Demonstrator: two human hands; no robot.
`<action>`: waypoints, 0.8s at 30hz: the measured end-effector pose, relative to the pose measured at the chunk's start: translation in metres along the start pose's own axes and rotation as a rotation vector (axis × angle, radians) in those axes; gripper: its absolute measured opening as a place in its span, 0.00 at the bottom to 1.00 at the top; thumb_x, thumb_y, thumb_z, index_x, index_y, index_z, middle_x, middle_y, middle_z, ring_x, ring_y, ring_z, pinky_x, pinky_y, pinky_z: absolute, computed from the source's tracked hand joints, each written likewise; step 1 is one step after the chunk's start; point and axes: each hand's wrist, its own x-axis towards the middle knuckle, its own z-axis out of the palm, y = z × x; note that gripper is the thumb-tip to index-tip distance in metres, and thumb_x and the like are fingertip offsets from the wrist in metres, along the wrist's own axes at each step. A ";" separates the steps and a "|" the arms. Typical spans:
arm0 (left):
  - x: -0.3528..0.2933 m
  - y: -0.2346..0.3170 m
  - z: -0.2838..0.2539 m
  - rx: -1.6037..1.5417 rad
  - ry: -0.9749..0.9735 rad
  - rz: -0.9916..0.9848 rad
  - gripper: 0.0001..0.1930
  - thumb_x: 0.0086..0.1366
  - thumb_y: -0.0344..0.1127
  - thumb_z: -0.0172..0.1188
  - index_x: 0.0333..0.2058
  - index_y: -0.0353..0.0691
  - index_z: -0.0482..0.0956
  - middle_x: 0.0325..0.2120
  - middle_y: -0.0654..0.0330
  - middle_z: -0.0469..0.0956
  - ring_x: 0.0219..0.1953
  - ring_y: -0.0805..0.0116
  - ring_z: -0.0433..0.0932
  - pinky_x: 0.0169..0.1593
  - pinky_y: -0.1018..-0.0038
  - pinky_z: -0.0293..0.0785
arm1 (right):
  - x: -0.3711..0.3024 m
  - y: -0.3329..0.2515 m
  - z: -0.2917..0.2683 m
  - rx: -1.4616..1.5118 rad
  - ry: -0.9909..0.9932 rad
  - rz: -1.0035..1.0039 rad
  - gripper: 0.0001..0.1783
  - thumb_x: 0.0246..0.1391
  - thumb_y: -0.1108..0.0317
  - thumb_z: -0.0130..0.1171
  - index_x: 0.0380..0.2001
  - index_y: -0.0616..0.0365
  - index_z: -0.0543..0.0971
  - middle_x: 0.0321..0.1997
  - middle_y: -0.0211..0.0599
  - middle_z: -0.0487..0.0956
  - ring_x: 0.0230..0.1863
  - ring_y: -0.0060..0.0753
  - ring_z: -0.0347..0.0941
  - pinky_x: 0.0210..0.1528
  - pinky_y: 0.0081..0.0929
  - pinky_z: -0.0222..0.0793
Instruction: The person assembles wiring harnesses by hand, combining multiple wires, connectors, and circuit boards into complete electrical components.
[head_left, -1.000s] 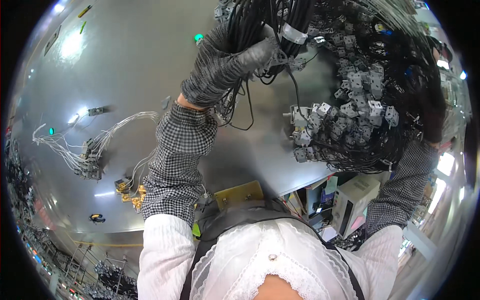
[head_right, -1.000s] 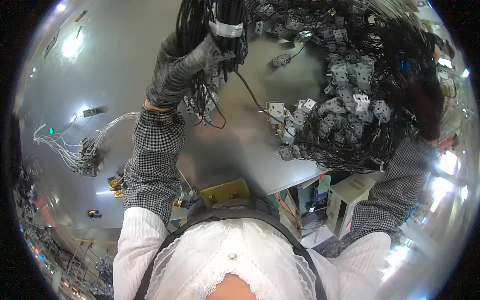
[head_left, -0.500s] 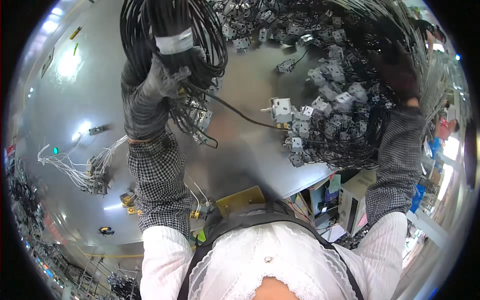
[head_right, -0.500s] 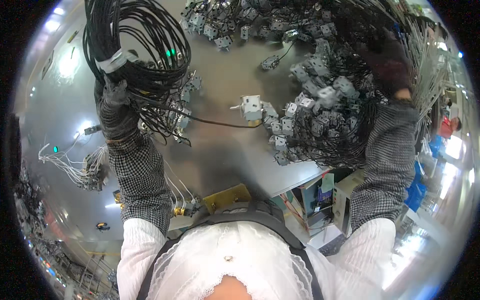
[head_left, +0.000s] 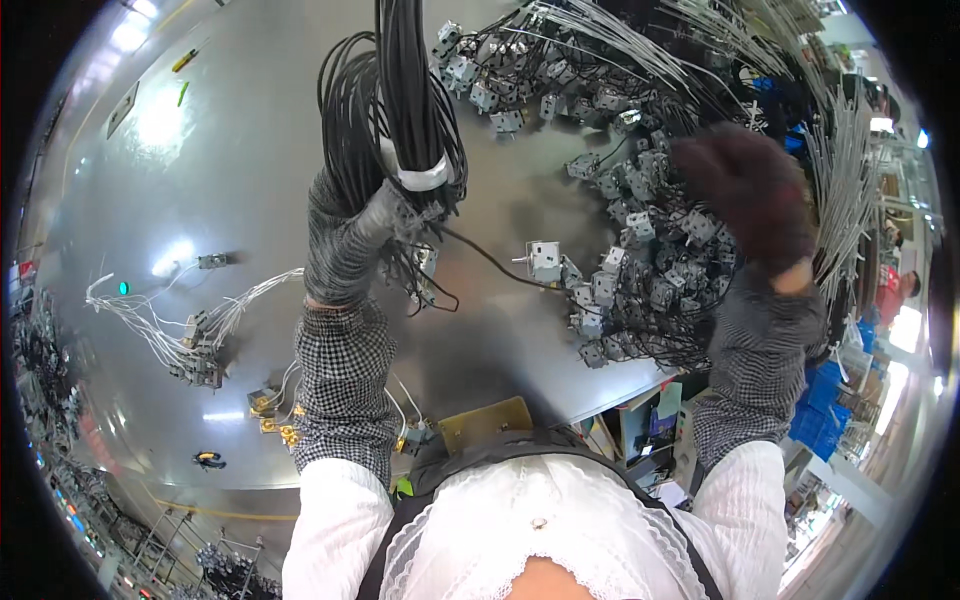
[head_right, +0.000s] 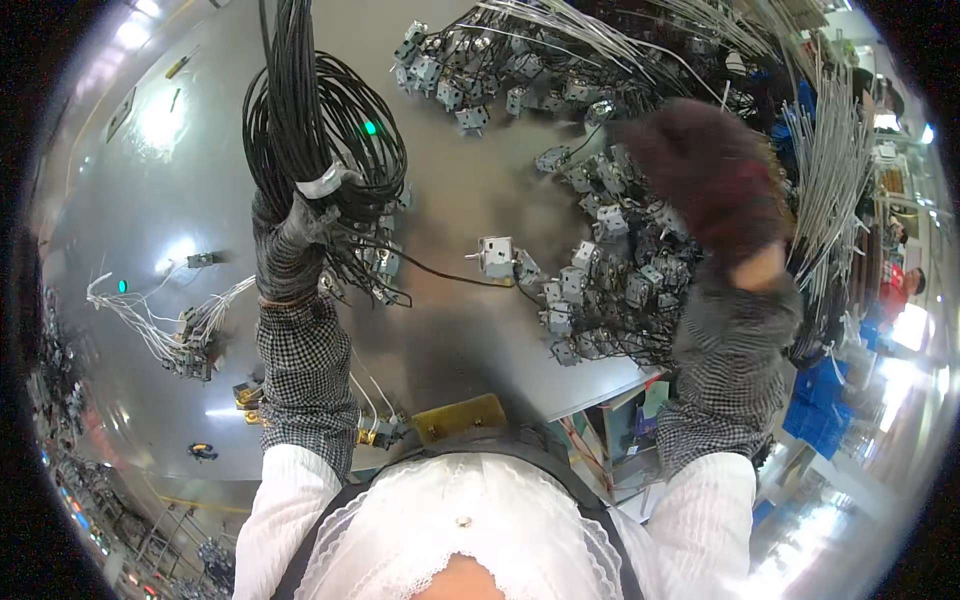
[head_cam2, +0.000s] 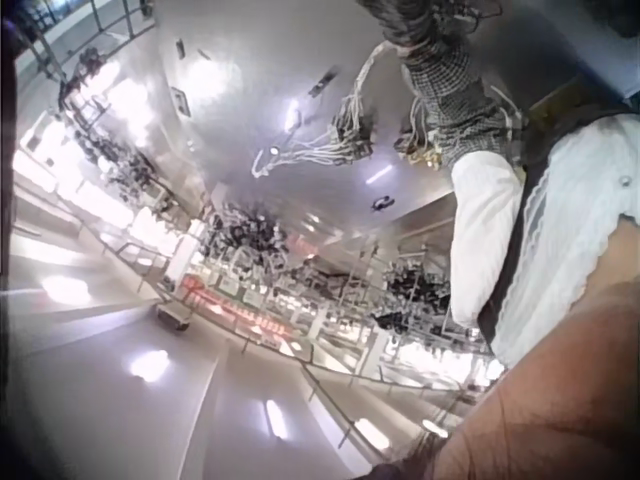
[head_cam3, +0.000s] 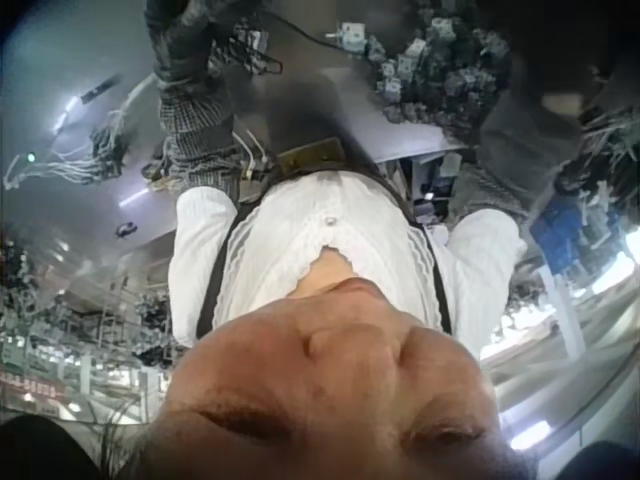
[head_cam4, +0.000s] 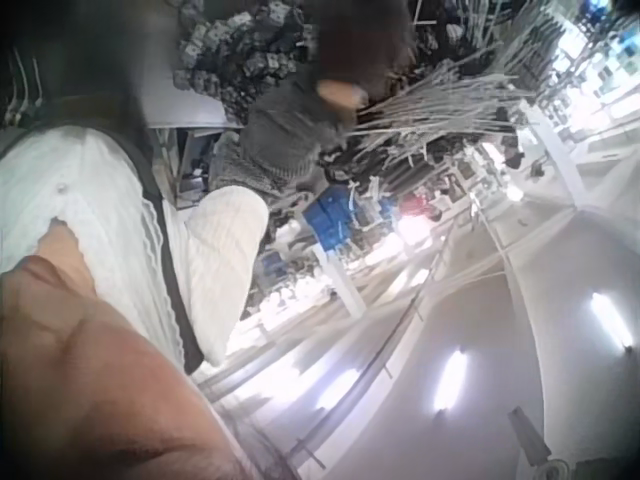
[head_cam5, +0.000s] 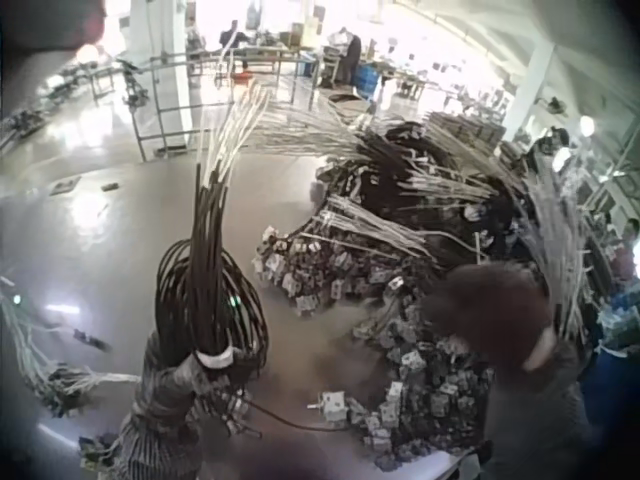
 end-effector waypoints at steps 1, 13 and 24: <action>0.000 -0.002 0.000 -0.002 -0.043 0.073 0.23 0.68 0.40 0.69 0.57 0.34 0.77 0.48 0.53 0.83 0.47 0.63 0.85 0.52 0.68 0.85 | 0.007 -0.011 0.024 0.193 -0.064 -0.229 0.17 0.60 0.56 0.70 0.43 0.58 0.84 0.40 0.38 0.83 0.37 0.36 0.79 0.41 0.29 0.74; -0.006 0.016 0.006 -0.007 -0.094 0.113 0.19 0.59 0.40 0.77 0.40 0.33 0.82 0.33 0.57 0.84 0.32 0.70 0.84 0.36 0.74 0.81 | 0.271 -0.072 0.163 -0.048 0.262 0.297 0.68 0.39 0.08 0.48 0.63 0.62 0.76 0.64 0.60 0.75 0.65 0.59 0.73 0.65 0.56 0.68; -0.005 0.032 -0.007 -0.069 -0.120 0.105 0.19 0.58 0.37 0.78 0.41 0.30 0.82 0.32 0.50 0.86 0.30 0.66 0.86 0.32 0.72 0.82 | 0.295 -0.019 0.140 0.019 0.107 -0.090 0.51 0.46 0.23 0.53 0.57 0.58 0.77 0.53 0.50 0.75 0.53 0.49 0.72 0.54 0.49 0.69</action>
